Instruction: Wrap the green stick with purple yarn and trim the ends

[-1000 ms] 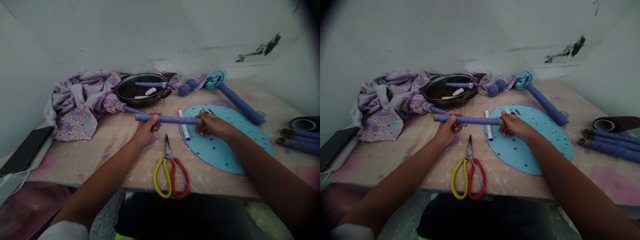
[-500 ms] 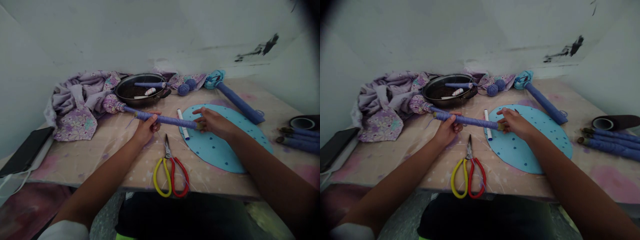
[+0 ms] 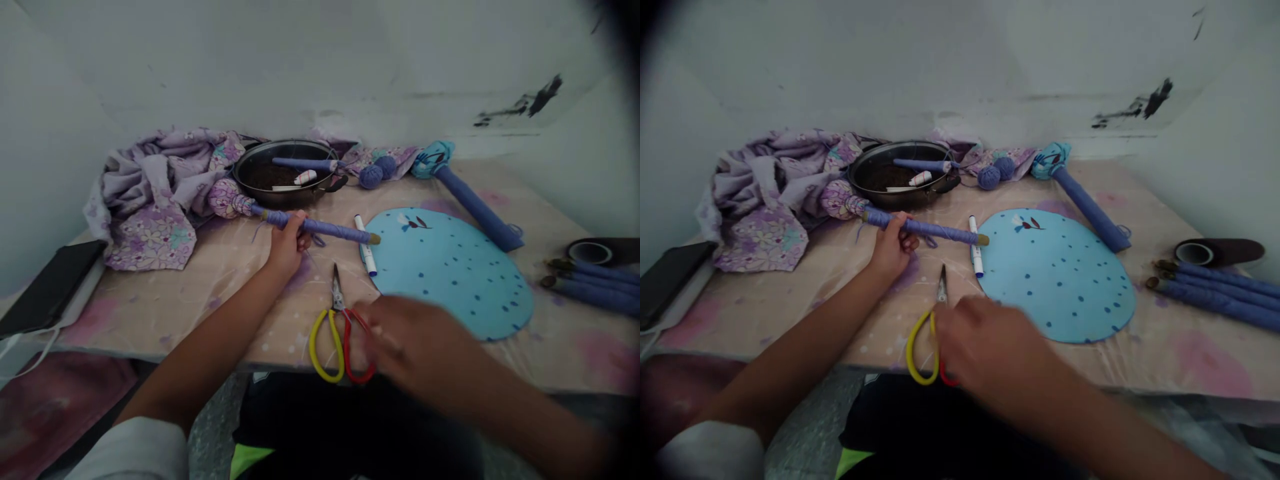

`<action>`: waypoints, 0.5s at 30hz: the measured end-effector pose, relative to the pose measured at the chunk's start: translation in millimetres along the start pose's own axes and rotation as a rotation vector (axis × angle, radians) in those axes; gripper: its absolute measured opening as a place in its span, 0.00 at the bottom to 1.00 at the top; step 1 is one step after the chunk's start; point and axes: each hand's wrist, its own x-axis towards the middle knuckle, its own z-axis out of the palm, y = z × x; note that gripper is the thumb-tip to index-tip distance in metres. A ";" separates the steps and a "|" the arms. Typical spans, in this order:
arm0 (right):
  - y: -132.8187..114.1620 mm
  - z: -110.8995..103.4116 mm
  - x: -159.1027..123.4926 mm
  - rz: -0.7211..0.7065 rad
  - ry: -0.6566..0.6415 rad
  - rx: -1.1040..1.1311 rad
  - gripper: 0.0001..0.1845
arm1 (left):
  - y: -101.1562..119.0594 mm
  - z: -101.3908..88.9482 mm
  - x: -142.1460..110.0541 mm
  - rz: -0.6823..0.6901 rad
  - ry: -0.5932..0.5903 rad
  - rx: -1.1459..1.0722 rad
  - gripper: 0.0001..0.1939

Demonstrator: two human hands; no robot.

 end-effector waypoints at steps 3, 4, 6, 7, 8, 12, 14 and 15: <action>-44.7 35.6 -26.5 -0.208 -0.179 -0.222 0.25 | 1.1 -1.4 2.1 -0.002 0.020 -0.021 0.14; -50.6 45.8 -30.7 -0.189 -0.165 -0.291 0.25 | 1.2 -1.7 2.2 -0.001 0.018 -0.021 0.14; -53.1 58.4 -33.9 -0.153 -0.133 -0.394 0.23 | 1.3 -1.8 1.7 0.009 0.006 -0.019 0.14; -52.1 60.3 -34.6 -0.155 -0.114 -0.420 0.21 | 1.3 -1.8 1.3 0.015 -0.002 -0.019 0.14; -51.1 60.0 -35.8 -0.170 -0.102 -0.425 0.19 | 1.2 -1.7 1.1 0.019 -0.008 -0.019 0.15; -56.1 50.9 -57.0 -0.188 -0.062 -0.335 0.08 | 0.8 -1.8 1.0 0.029 -0.025 -0.022 0.15; -61.9 49.4 -78.9 -0.143 -0.060 -0.258 0.07 | 0.5 -1.9 1.2 0.029 -0.024 -0.013 0.15; -64.1 49.6 -91.6 -0.101 -0.079 -0.202 0.09 | 0.3 -2.0 1.4 0.030 -0.021 -0.006 0.15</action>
